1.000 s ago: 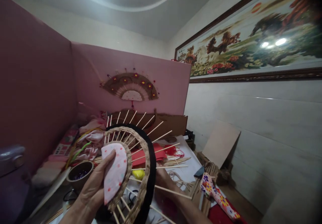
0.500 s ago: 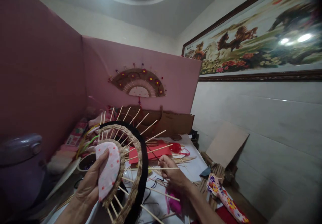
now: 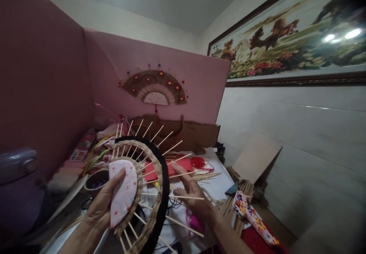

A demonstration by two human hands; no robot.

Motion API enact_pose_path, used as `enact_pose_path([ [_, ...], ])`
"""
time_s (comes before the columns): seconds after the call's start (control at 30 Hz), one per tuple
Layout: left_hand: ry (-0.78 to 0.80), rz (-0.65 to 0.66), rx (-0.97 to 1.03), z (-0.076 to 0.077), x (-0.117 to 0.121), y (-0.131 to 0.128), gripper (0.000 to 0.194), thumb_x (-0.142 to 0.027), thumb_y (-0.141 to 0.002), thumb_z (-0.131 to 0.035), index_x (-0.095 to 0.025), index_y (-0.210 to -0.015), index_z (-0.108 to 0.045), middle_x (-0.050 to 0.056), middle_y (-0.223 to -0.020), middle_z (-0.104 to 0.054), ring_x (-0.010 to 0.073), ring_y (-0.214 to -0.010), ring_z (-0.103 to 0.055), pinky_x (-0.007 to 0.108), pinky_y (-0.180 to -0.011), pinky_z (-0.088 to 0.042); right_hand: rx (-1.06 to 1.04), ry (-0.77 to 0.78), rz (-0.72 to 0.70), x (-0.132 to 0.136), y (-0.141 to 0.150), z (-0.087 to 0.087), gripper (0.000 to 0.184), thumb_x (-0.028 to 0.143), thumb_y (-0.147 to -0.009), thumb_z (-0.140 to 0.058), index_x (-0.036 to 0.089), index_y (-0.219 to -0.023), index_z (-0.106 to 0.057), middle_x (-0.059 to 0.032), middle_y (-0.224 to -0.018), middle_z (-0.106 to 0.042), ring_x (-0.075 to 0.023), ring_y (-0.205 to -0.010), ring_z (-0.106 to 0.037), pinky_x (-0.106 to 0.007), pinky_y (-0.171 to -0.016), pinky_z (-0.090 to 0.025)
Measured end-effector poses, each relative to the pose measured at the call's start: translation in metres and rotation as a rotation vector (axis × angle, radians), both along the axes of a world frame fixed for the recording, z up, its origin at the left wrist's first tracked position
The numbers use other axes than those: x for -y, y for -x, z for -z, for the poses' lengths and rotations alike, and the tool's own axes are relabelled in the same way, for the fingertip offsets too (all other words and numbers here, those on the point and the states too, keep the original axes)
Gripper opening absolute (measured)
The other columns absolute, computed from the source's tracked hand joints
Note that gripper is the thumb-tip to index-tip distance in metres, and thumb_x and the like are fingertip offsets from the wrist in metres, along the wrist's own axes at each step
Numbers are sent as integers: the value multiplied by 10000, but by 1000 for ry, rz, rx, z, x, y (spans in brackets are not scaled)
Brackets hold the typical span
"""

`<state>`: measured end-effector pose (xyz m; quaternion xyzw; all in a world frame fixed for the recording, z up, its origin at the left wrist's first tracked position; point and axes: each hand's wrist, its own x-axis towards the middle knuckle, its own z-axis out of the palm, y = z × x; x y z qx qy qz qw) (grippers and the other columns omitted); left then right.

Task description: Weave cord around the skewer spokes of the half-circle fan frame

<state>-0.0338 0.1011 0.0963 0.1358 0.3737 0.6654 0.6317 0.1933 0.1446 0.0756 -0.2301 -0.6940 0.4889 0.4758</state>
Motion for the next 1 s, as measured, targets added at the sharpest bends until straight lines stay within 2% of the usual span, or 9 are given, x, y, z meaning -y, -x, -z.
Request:
enact_pose_path([
  [0.07,24,17,-15,-1,0,-3,265,-156,-782,-556,-71,-1031,-584,116,-633,-710,268,-542,-674,419,-565,-576,-131,131,-115,9,10,-2,549,324,-677,-706,257,-1186,-513,-68,-1099,-575,-193,-1023,-522,-345,-897,-388],
  [0.13,33,7,-31,-3,0,-4,230,-152,-785,-550,-67,-995,-593,121,-619,-707,266,-521,-670,419,-555,-576,-202,268,-169,12,17,0,503,365,-662,-718,225,-1110,-536,-32,-857,-607,-136,-717,-564,-260,-672,-451],
  [0.2,23,-27,-38,-5,1,-2,171,-137,-783,-548,-76,-933,-604,110,-599,-702,251,-501,-665,400,-536,-577,-238,376,-132,8,19,4,351,438,-711,-657,180,-931,-567,49,-564,-489,-59,-430,-384,-178,-437,-327],
  [0.23,17,-42,-40,-7,1,-1,145,-132,-782,-548,-83,-905,-607,103,-591,-701,244,-494,-664,388,-524,-577,-241,407,-95,4,18,7,323,465,-730,-626,168,-840,-562,80,-485,-399,-42,-381,-280,-167,-386,-236],
  [0.3,4,-68,-47,-8,1,4,121,-129,-779,-550,-94,-877,-611,91,-585,-699,237,-491,-663,371,-505,-575,-218,409,-26,-4,13,9,334,483,-723,-624,159,-729,-544,90,-451,-336,-39,-384,-215,-178,-378,-148],
  [0.53,-22,-87,-156,-4,-1,22,161,-161,-759,-577,-87,-893,-628,104,-603,-700,242,-494,-662,363,-492,-569,-45,268,58,-18,-12,4,293,421,-702,-647,128,-694,-644,64,-476,-354,-53,-430,-197,-219,-417,-133],
  [0.67,-58,-103,-183,-3,-1,26,101,-147,-752,-581,-102,-826,-634,97,-619,-702,229,-489,-658,335,-468,-562,60,98,120,-15,-17,-2,232,355,-723,-614,146,-622,-615,47,-502,-390,-77,-473,-292,-230,-459,-218],
  [0.87,-119,-156,-265,-6,0,25,79,-121,-736,-594,-121,-804,-633,72,-639,-709,207,-480,-651,304,-441,-550,366,-474,330,0,-15,-12,194,254,-793,-540,169,-628,-597,2,-580,-489,-118,-547,-432,-262,-545,-298],
  [1.0,-137,-190,-294,-6,-1,22,77,-113,-739,-589,-118,-806,-627,59,-622,-703,196,-476,-647,286,-434,-541,525,-698,329,10,-11,-13,168,222,-808,-515,173,-687,-622,-6,-576,-490,-127,-561,-440,-273,-559,-281],
])
